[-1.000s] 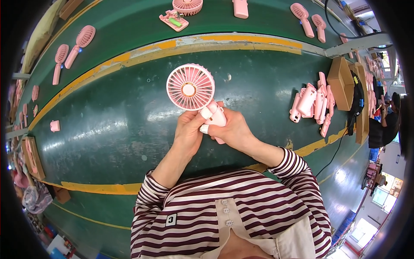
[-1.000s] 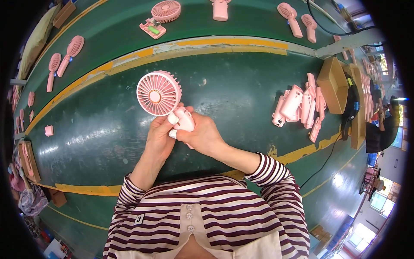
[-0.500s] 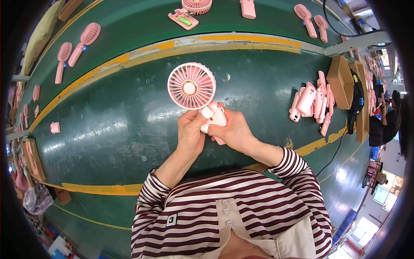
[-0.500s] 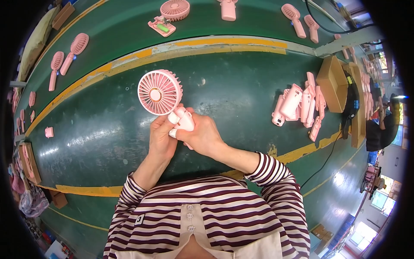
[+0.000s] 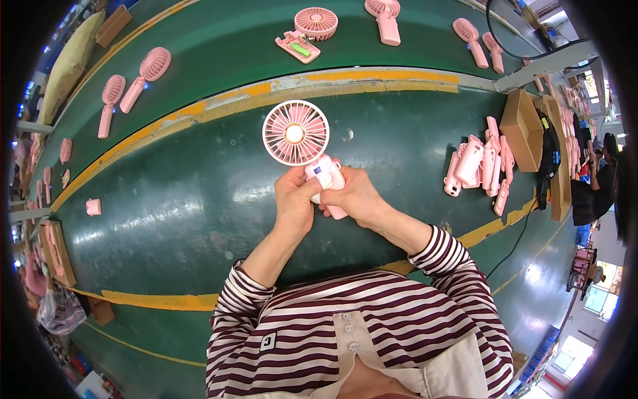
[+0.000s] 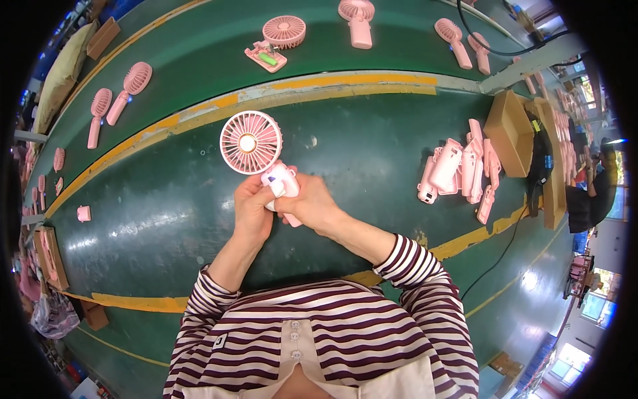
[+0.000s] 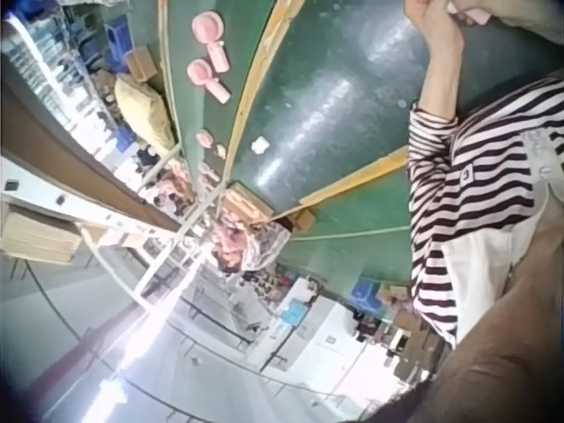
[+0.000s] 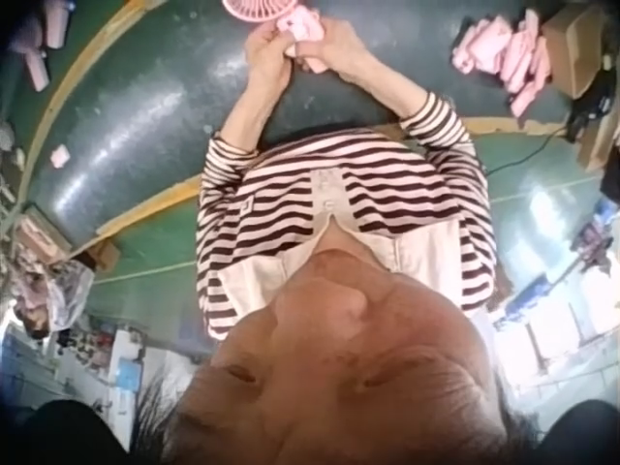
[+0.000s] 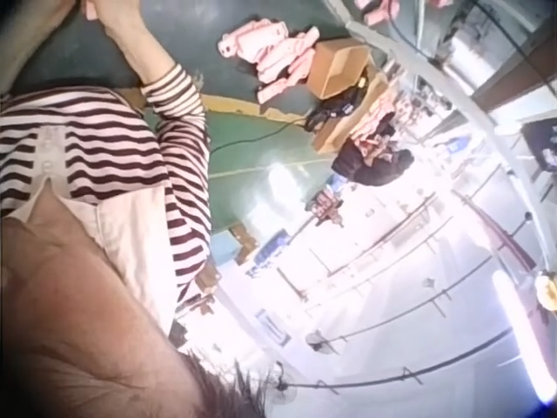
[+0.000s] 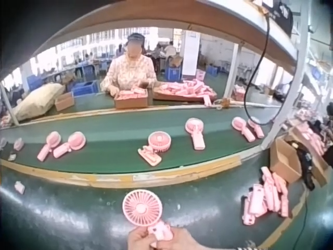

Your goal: The person assembles portable mini fans by fitting the fan head and internal electronics into the handle base, pressing a handle cover onto each fan by hand, and placing the assembled fans onto the conveyor belt.

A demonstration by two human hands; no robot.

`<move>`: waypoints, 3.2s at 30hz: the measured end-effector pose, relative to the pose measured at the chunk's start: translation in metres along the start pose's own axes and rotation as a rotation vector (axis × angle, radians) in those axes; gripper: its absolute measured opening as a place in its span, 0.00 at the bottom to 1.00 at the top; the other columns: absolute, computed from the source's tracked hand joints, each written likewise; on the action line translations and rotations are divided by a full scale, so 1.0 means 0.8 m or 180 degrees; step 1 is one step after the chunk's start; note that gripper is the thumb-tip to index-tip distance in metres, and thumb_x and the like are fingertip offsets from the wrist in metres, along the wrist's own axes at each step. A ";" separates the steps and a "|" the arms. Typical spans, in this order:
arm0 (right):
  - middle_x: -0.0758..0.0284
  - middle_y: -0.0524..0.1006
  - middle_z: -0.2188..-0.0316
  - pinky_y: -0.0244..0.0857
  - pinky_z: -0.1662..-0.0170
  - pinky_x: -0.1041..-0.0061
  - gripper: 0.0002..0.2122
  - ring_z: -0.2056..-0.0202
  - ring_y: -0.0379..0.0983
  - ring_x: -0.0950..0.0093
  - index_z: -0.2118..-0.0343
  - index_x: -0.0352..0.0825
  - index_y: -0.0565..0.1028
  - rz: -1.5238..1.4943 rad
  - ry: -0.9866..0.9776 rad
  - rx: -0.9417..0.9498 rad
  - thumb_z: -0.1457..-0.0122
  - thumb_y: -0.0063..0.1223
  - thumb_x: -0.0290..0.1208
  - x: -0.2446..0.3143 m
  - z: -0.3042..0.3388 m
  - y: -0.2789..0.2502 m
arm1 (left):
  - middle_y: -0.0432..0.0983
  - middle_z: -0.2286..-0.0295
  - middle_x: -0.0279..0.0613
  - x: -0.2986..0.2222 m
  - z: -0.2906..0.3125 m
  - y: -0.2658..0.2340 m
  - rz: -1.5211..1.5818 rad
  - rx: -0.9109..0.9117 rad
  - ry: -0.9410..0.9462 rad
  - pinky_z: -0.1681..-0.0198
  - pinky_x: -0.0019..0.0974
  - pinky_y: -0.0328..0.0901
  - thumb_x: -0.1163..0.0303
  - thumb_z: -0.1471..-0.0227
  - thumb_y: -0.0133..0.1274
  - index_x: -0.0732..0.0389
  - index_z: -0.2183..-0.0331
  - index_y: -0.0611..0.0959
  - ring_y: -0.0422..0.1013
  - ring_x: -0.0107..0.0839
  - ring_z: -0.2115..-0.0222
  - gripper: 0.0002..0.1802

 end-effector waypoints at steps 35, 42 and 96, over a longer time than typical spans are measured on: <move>0.68 0.72 0.70 0.65 0.73 0.82 0.17 0.73 0.69 0.79 0.58 0.30 0.66 -0.0394 -0.1494 -0.1064 0.52 0.51 0.26 0.196 -0.192 -0.109 | 0.63 0.55 0.51 -0.152 -0.173 -0.034 -0.4026 -0.0568 0.2319 0.50 0.41 0.55 0.64 0.65 0.58 0.67 0.54 0.67 0.59 0.46 0.54 0.35; 0.65 0.71 0.64 0.64 0.66 0.74 0.14 0.66 0.69 0.75 0.58 0.33 0.66 -0.1480 -0.1446 -0.0085 0.49 0.48 0.28 0.160 -0.084 -0.041 | 0.63 0.54 0.45 -0.122 -0.136 -0.021 -0.1728 0.0583 0.1352 0.54 0.31 0.60 0.66 0.66 0.59 0.68 0.48 0.58 0.65 0.32 0.58 0.44; 0.68 0.73 0.63 0.63 0.59 0.81 0.18 0.62 0.69 0.81 0.56 0.29 0.67 -0.0127 -0.0911 0.0782 0.51 0.52 0.26 0.067 -0.017 0.049 | 0.70 0.74 0.41 -0.044 0.095 -0.055 -0.0351 0.0407 -0.0760 0.81 0.29 0.66 0.76 0.57 0.46 0.63 0.59 0.67 0.71 0.32 0.82 0.19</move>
Point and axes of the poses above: each hand's wrist, its own z-axis away from the middle knuckle, its own y-axis out of the palm, x = y × z, the point moved 6 cm from there along -z, towards the middle knuckle
